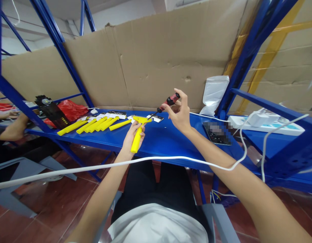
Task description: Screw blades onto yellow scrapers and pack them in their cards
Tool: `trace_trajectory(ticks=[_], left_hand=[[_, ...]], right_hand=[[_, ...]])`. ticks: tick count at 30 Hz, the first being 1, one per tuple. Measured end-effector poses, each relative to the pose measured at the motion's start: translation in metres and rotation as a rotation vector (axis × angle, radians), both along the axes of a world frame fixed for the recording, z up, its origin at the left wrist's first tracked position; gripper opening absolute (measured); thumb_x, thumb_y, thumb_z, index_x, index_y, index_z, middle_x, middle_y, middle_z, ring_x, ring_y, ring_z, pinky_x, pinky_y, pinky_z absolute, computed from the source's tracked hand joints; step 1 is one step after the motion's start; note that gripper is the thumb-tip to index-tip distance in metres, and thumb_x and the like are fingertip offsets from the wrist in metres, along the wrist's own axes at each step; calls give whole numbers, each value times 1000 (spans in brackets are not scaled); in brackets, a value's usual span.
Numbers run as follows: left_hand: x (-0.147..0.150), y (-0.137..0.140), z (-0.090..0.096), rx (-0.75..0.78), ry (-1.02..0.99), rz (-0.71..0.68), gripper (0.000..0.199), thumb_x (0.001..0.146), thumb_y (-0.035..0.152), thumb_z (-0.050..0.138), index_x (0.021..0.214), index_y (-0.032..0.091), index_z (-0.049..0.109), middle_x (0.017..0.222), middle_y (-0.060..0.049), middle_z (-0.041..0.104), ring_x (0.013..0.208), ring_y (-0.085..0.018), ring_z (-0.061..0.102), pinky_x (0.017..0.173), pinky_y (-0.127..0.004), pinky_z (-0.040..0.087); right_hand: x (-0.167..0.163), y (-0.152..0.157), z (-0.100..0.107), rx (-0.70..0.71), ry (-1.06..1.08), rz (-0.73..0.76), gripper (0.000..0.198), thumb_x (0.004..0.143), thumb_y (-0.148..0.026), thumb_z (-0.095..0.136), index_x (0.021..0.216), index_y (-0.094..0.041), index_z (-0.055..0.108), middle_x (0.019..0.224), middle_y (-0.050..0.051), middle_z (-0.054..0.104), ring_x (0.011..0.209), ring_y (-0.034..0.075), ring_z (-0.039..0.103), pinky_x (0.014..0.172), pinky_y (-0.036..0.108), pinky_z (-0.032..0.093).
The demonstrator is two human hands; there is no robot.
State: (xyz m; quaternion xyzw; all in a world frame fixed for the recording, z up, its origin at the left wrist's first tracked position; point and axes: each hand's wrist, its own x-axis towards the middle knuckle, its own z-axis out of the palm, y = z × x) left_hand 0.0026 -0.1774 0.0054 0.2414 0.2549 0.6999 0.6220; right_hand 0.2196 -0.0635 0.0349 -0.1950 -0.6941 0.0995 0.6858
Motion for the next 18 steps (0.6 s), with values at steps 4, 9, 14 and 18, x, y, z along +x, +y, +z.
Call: trace_trajectory(ticks=[4, 9, 14, 18], left_hand=[[0, 0, 0, -18, -7, 10, 45, 97, 7, 76, 133, 24, 57, 124, -11, 73, 82, -11, 76, 58, -12, 53], [1, 0, 1, -7, 1, 10, 42, 96, 6, 76, 130, 24, 59, 123, -10, 74, 82, -10, 76, 58, -12, 53], [2, -1, 2, -8, -4, 20, 38, 96, 6, 75, 126, 24, 59, 121, -9, 74, 81, -9, 75, 58, -12, 52], [2, -1, 3, 0, -1, 26, 33, 100, 6, 71, 126, 23, 59, 119, -10, 74, 81, -10, 75, 58, -12, 52]], right_hand=[[0, -3, 1, 23, -2, -25, 81, 101, -75, 78, 161, -36, 39, 93, -1, 74, 46, 15, 64, 39, 30, 55], [-2, -10, 1, 94, -23, -35, 80, 100, -74, 79, 160, -37, 42, 95, -1, 74, 48, 16, 67, 42, 31, 57], [-2, -11, -1, 131, -46, -44, 80, 101, -80, 74, 161, -39, 41, 108, 3, 75, 51, 16, 69, 44, 33, 60], [-1, -11, -1, 124, -48, -57, 79, 102, -79, 74, 161, -38, 40, 108, 3, 75, 50, 16, 69, 45, 33, 61]])
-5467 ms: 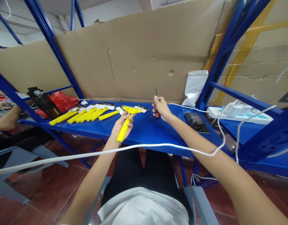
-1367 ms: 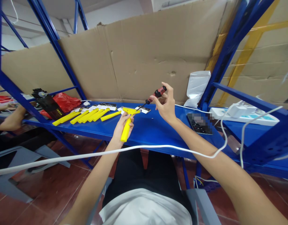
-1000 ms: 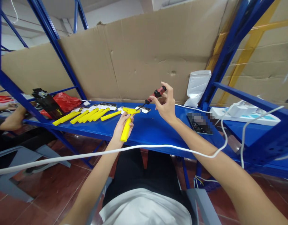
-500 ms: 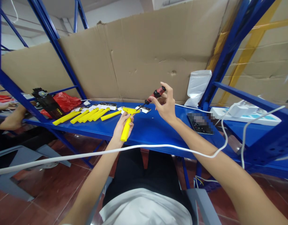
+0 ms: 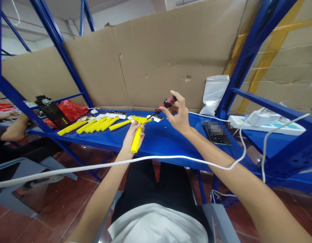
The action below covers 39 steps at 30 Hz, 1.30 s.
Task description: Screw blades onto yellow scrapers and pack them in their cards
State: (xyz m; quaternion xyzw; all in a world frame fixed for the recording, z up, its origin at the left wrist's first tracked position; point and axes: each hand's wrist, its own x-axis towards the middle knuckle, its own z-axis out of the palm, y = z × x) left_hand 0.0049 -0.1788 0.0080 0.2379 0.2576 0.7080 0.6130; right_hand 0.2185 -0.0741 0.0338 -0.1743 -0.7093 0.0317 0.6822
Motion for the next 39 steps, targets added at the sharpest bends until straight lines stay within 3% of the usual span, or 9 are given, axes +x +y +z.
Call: trace_trajectory(ticks=[11, 16, 20, 28, 39], left_hand=[[-1, 1, -2, 12, 9, 16, 37, 98, 6, 74, 127, 23, 58, 119, -9, 75, 83, -10, 76, 58, -12, 53], [-1, 1, -3, 12, 10, 12, 40, 96, 6, 76, 126, 24, 58, 118, -8, 75, 82, -10, 76, 59, -13, 52], [-1, 1, -3, 8, 9, 8, 43, 92, 7, 80, 124, 25, 58, 119, -7, 74, 82, -10, 76, 59, -12, 52], [0, 0, -1, 1, 12, 8, 43, 93, 7, 79, 126, 25, 58, 119, -7, 74, 81, -10, 76, 59, -12, 52], [-1, 1, -2, 1, 3, 7, 42, 95, 6, 76, 126, 25, 57, 120, -9, 75, 81, -10, 76, 58, -12, 52]], right_hand=[[-2, -4, 0, -4, -7, -36, 77, 103, -77, 73, 159, -36, 41, 103, 2, 76, 50, 17, 69, 46, 34, 63], [0, -5, 0, -67, -18, -11, 88, 98, -87, 70, 163, -37, 38, 107, 6, 76, 57, 22, 75, 50, 39, 66], [1, -4, 0, -71, -18, -25, 92, 97, -92, 66, 165, -38, 37, 105, 5, 75, 54, 21, 71, 49, 40, 65], [-2, -1, 0, -63, 22, 3, 89, 98, -88, 69, 165, -39, 36, 108, 5, 74, 59, 21, 74, 48, 37, 64], [-1, -1, 0, -52, 27, -3, 90, 96, -90, 70, 163, -38, 40, 97, 1, 75, 53, 21, 71, 46, 38, 63]])
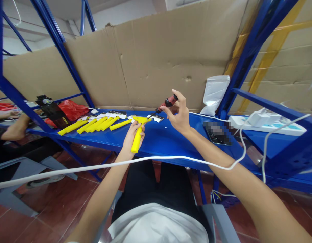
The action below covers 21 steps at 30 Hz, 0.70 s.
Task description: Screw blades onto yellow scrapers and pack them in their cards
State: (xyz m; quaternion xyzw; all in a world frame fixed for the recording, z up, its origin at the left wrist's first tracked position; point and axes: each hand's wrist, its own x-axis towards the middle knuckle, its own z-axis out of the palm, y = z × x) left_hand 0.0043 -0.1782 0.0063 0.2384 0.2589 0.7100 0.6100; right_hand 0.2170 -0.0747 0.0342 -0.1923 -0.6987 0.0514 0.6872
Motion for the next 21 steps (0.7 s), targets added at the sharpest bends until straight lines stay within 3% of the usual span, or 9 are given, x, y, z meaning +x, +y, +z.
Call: trace_trajectory(ticks=[14, 21], left_hand=[[-1, 0, -2, 11, 13, -2, 39, 95, 8, 79, 125, 25, 59, 120, -8, 75, 81, -10, 77, 58, -12, 53], [-2, 0, -1, -19, 9, -4, 45, 92, 9, 83, 128, 25, 60, 119, -7, 76, 77, -9, 76, 58, -12, 53]], right_hand=[[-1, -4, 3, 16, 2, 20, 81, 100, -81, 73, 161, -38, 41, 100, 1, 76, 52, 20, 71, 45, 37, 61], [-1, -3, 2, 19, -1, 20, 85, 98, -86, 71, 163, -39, 41, 98, 1, 76, 51, 21, 70, 44, 37, 61]])
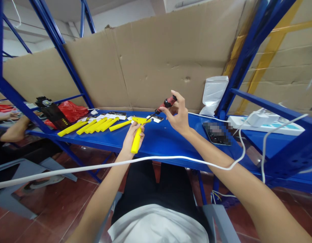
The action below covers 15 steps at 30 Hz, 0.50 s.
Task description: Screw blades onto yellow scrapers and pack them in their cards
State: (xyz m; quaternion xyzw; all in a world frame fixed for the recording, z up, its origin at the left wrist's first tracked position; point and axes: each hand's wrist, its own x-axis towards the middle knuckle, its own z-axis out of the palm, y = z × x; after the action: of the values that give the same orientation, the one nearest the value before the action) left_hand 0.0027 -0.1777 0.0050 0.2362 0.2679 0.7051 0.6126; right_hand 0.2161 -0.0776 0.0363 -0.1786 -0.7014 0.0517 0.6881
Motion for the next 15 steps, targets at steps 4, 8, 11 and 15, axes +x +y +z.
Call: trace_trajectory(ticks=[4, 8, 11, 15], left_hand=[[1, 1, 0, 6, 1, 3, 47, 92, 8, 82, 130, 26, 60, 121, -8, 76, 80, -10, 77, 58, -12, 53], [1, 1, 0, 19, 19, -2, 50, 93, 7, 80, 135, 25, 61, 121, -8, 76, 82, -11, 77, 58, -13, 53], [1, 1, 0, 21, 44, -5, 51, 93, 6, 80, 137, 24, 62, 120, -10, 76, 82, -12, 76, 57, -14, 52], [1, 1, 0, 33, 81, -9, 49, 91, 7, 82, 134, 21, 64, 117, -10, 76, 81, -12, 75, 56, -14, 51]], right_hand=[[0, 0, -1, -8, -8, -13, 85, 99, -86, 70, 164, -39, 40, 99, 1, 76, 51, 20, 70, 45, 37, 62], [1, 1, 0, -3, -5, -10, 87, 98, -86, 72, 164, -40, 41, 100, 2, 76, 53, 20, 71, 46, 37, 62], [3, 3, 2, -8, -15, -25, 87, 98, -84, 74, 165, -39, 42, 102, 3, 76, 56, 21, 73, 49, 38, 64], [6, 2, 6, -62, -63, -7, 81, 105, -77, 69, 168, -37, 39, 118, 9, 77, 89, 30, 85, 65, 44, 73]])
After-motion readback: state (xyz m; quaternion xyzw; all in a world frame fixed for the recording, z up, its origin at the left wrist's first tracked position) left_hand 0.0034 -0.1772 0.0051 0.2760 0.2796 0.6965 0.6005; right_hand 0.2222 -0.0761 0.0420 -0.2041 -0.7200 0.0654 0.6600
